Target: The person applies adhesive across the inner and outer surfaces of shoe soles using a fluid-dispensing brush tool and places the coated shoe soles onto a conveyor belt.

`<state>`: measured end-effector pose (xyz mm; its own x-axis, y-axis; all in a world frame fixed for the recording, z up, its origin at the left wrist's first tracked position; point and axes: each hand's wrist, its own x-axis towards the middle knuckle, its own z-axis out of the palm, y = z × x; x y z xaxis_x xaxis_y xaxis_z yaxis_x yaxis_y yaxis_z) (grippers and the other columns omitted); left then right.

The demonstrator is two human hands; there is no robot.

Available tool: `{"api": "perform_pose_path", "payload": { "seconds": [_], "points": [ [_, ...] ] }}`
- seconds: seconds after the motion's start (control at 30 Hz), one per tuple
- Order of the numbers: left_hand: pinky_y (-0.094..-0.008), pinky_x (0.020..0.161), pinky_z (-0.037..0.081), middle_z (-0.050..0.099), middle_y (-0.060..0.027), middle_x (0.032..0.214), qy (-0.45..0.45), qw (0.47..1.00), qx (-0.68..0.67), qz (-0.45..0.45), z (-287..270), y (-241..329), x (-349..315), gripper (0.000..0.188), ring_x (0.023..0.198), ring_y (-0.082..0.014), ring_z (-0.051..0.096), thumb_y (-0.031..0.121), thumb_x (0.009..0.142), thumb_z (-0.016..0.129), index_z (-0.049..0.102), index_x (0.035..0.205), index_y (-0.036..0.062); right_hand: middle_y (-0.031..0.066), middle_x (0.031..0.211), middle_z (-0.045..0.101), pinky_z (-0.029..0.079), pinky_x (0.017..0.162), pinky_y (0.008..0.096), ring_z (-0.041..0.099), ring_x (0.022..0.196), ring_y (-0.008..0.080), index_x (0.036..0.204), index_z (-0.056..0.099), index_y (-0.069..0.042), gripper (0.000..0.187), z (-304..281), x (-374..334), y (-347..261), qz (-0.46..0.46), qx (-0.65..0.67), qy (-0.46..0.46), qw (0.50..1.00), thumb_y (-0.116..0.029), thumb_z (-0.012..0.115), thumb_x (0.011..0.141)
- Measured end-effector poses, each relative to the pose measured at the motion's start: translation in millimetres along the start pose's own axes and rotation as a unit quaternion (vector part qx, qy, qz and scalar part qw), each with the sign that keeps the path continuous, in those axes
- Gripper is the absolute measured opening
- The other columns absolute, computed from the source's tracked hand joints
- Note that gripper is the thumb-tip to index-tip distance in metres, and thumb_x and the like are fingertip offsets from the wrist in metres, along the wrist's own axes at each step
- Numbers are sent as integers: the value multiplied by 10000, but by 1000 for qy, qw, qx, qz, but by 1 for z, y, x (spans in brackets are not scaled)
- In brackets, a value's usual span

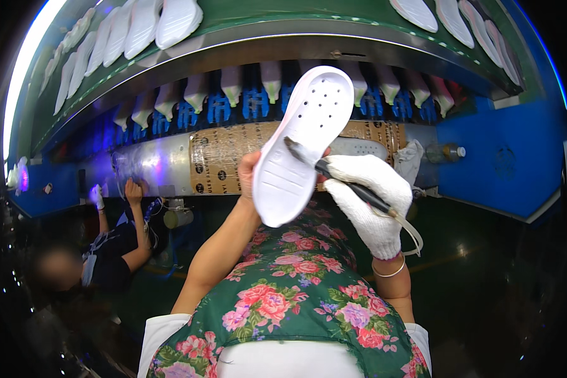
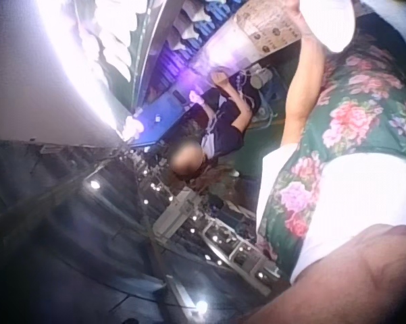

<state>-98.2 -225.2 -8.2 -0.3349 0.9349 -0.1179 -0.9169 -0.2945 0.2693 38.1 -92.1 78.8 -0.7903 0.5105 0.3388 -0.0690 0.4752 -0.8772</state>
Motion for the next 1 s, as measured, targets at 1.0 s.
{"api": "perform_pose_path", "payload": {
  "seconds": [1.0],
  "points": [
    [-495,1143,386,490,-138,1467,8,996,-78,36,-41,-36,-2,886,1340,-303,492,662,849,619,378,1500,111,152,996,734,542,804,340,701,879,258,1003,720,1,261,52,22,-8,-141,-66,94,983,24,766,747]
  ]
}}
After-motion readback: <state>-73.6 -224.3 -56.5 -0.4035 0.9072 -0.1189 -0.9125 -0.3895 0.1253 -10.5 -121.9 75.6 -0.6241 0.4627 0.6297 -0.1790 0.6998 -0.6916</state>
